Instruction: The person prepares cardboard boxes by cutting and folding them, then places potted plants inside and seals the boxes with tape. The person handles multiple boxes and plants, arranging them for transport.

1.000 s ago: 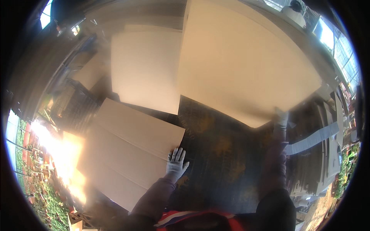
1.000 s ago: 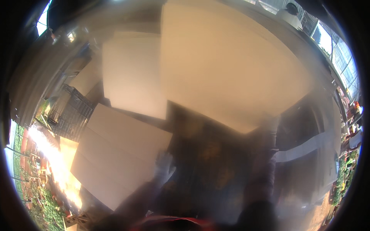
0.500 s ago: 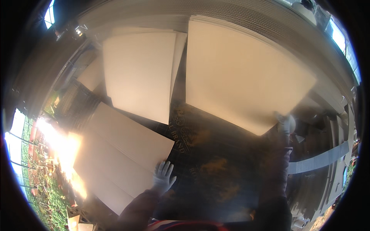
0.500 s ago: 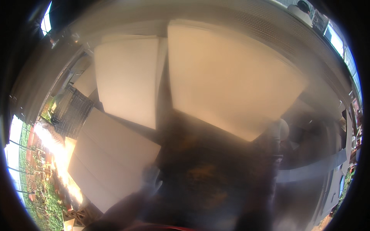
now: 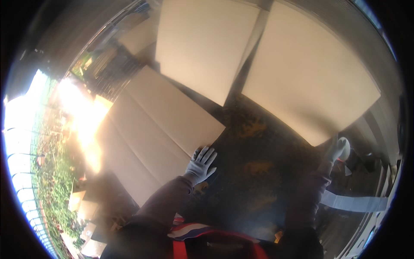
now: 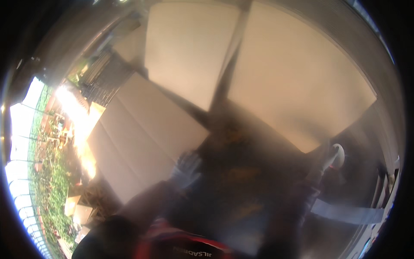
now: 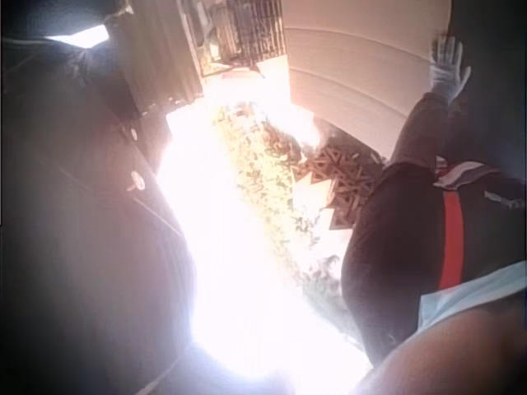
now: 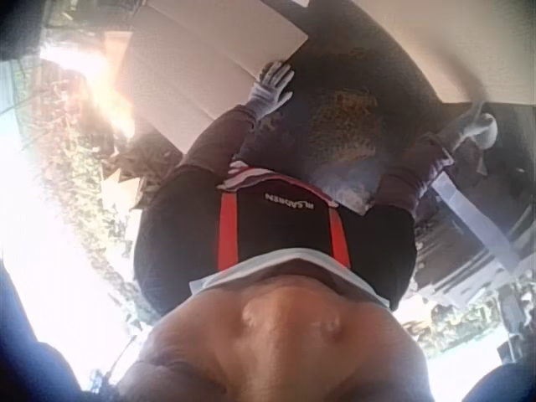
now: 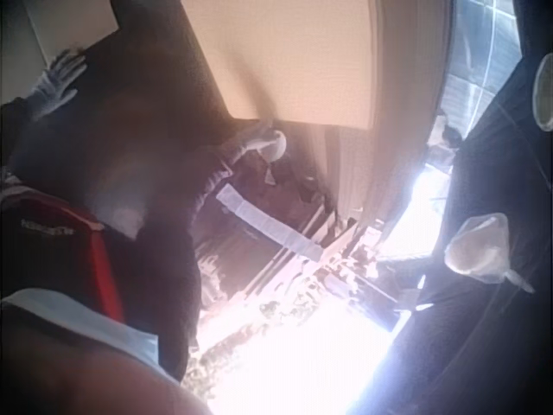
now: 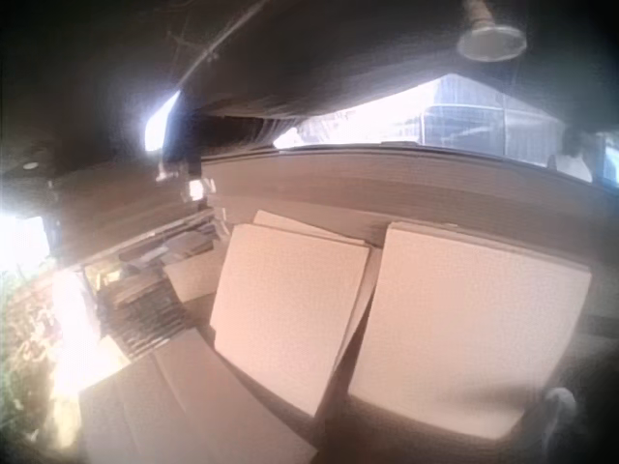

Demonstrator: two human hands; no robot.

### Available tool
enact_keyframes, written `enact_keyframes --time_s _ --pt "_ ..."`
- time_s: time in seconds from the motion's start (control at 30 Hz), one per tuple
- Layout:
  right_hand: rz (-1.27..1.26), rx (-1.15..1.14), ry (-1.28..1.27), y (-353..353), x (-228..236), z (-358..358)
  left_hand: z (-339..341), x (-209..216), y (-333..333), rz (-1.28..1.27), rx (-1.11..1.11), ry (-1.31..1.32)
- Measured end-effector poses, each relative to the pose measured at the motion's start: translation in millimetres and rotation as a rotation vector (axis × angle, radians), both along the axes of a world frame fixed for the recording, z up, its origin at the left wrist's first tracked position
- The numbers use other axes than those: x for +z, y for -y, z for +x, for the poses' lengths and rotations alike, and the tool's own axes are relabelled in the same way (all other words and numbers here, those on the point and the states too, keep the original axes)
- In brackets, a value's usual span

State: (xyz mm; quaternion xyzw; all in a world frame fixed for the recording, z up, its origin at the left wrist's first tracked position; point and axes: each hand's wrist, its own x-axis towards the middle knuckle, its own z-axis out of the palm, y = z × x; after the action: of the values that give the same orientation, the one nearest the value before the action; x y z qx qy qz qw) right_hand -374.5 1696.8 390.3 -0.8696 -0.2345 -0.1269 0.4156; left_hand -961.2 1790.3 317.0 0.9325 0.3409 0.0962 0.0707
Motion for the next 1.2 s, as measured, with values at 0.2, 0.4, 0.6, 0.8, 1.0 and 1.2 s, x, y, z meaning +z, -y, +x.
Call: enact_keyframes --time_s 0.2,0.4,0.6,0.8,1.0,1.2 --pt "0.356 0.47 -0.728 0.5 -59.8 -258.5 -0.7 11.5 -5.1 -0.174 0.06 0.08" --pt "0.004 0.84 -1.151 53.8 -92.3 -429.8 -147.4 41.6 8.7 0.013 0.751 0.377" --pt "-0.369 0.717 -1.378 72.6 -25.5 -544.5 -426.7 19.5 48.7 -0.744 1.517 0.978" --pt "-0.453 0.632 -1.135 65.7 -65.0 -637.3 -430.7 -68.7 62.7 -1.489 1.159 1.409" --pt "-0.179 0.479 -0.871 67.6 -79.1 -657.6 -391.7 -56.0 91.9 -1.562 0.598 0.941" --pt "-0.677 0.486 -0.134 36.6 -9.5 -611.9 -420.8 21.8 26.0 -1.473 0.387 0.656"
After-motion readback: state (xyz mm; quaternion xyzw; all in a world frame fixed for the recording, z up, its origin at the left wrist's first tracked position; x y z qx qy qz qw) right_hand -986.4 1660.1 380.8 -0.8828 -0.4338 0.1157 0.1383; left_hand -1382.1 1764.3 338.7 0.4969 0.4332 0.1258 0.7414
